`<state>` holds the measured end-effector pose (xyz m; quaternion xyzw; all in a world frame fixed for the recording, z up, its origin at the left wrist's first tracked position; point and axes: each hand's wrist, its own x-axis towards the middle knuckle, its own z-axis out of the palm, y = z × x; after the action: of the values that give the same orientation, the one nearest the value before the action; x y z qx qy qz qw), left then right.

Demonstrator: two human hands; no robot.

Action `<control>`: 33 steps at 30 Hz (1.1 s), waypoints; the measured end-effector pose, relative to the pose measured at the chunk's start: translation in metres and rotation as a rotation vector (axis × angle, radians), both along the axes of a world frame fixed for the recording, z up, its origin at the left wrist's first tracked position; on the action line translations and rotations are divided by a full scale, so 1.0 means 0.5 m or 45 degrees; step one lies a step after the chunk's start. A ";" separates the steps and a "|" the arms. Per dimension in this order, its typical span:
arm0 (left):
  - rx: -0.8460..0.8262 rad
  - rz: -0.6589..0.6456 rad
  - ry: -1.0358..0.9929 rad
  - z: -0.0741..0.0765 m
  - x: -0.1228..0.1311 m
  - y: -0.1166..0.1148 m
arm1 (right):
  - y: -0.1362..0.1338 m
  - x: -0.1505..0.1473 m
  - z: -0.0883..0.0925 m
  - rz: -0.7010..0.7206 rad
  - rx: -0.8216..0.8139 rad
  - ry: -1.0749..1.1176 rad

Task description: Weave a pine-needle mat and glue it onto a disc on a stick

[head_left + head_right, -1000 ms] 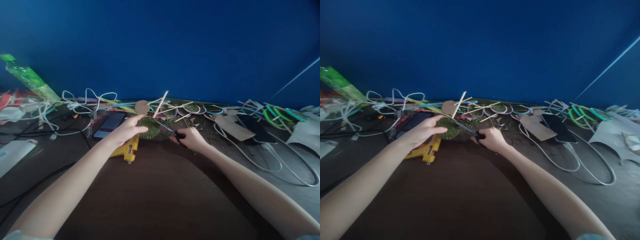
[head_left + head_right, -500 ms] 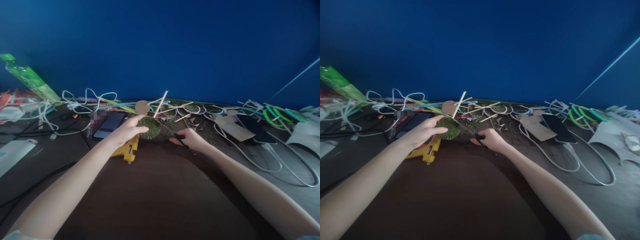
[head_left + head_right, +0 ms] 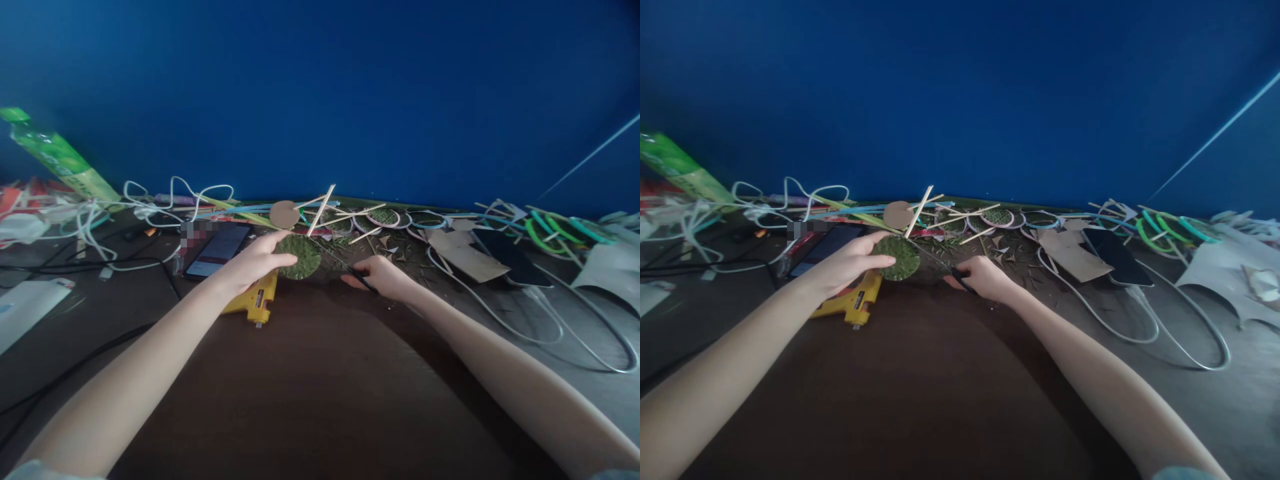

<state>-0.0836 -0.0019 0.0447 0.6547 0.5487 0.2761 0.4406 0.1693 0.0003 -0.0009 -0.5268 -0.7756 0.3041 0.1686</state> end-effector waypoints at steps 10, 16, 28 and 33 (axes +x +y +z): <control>0.013 0.012 0.080 0.005 0.001 -0.001 | -0.005 -0.003 0.008 -0.005 0.051 -0.021; 0.013 0.025 0.116 0.006 0.005 -0.003 | -0.008 -0.004 0.006 -0.038 0.186 -0.074; -0.012 0.003 0.189 0.021 0.017 -0.016 | -0.004 -0.003 0.003 -0.053 0.223 -0.115; -0.010 0.012 0.187 0.021 0.018 -0.016 | -0.001 -0.002 -0.001 -0.047 0.234 -0.124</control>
<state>-0.0746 -0.0098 0.0552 0.6686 0.5838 0.2274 0.4005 0.1685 -0.0001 -0.0015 -0.5375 -0.7977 0.2025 0.1838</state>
